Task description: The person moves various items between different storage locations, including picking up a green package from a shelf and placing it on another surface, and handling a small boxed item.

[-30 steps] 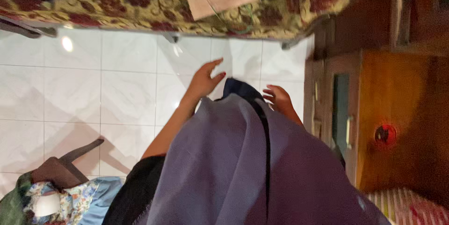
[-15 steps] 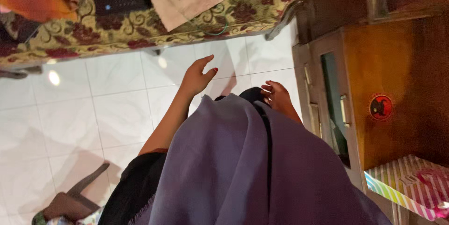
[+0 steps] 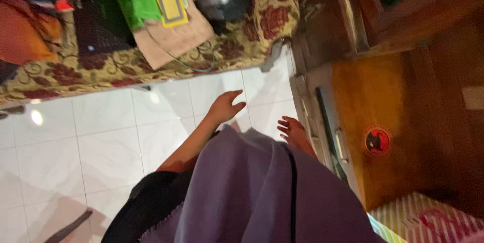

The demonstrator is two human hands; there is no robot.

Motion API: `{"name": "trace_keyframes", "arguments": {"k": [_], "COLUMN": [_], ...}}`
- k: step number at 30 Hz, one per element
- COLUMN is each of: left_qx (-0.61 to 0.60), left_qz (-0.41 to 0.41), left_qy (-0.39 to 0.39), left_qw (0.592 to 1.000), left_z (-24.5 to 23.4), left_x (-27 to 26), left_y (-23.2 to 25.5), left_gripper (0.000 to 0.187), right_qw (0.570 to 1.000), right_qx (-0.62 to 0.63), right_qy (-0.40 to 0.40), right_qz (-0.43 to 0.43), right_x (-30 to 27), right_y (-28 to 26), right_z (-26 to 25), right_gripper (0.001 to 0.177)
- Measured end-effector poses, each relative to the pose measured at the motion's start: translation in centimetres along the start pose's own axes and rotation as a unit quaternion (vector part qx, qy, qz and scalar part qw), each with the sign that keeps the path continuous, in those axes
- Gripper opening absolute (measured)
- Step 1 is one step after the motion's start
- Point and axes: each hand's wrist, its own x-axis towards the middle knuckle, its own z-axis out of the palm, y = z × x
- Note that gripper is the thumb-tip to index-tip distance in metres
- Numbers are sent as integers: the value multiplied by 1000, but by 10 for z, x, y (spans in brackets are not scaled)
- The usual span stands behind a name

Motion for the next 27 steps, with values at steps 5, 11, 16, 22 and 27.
{"name": "trace_keyframes", "arguments": {"k": [5,11,16,22,27], "left_qx": [21,-26,-45,-116,-110], "left_qz": [46,10,-16,-83,-75], "left_qy": [-18,-16,20,101,158], "left_qw": [999,999,999,985,979], "left_z": [40,34,-3,-74,-159], "left_x": [24,45,65,104,148], "left_y": [52,55,44,1,-49], "left_gripper": [59,58,58,58,57], "right_qw": [964,986,996,999,999], "right_qx": [-217,152,88,13,-37], "right_qy": [-48,1,15,-31,-3], "right_qz": [-144,76,6,15,35], "right_x": [10,48,78,182,269], "right_y": [10,-38,-99,-193,-251], "right_z": [-100,-132,-76,33,145], "right_gripper": [54,24,27,29,38]}}
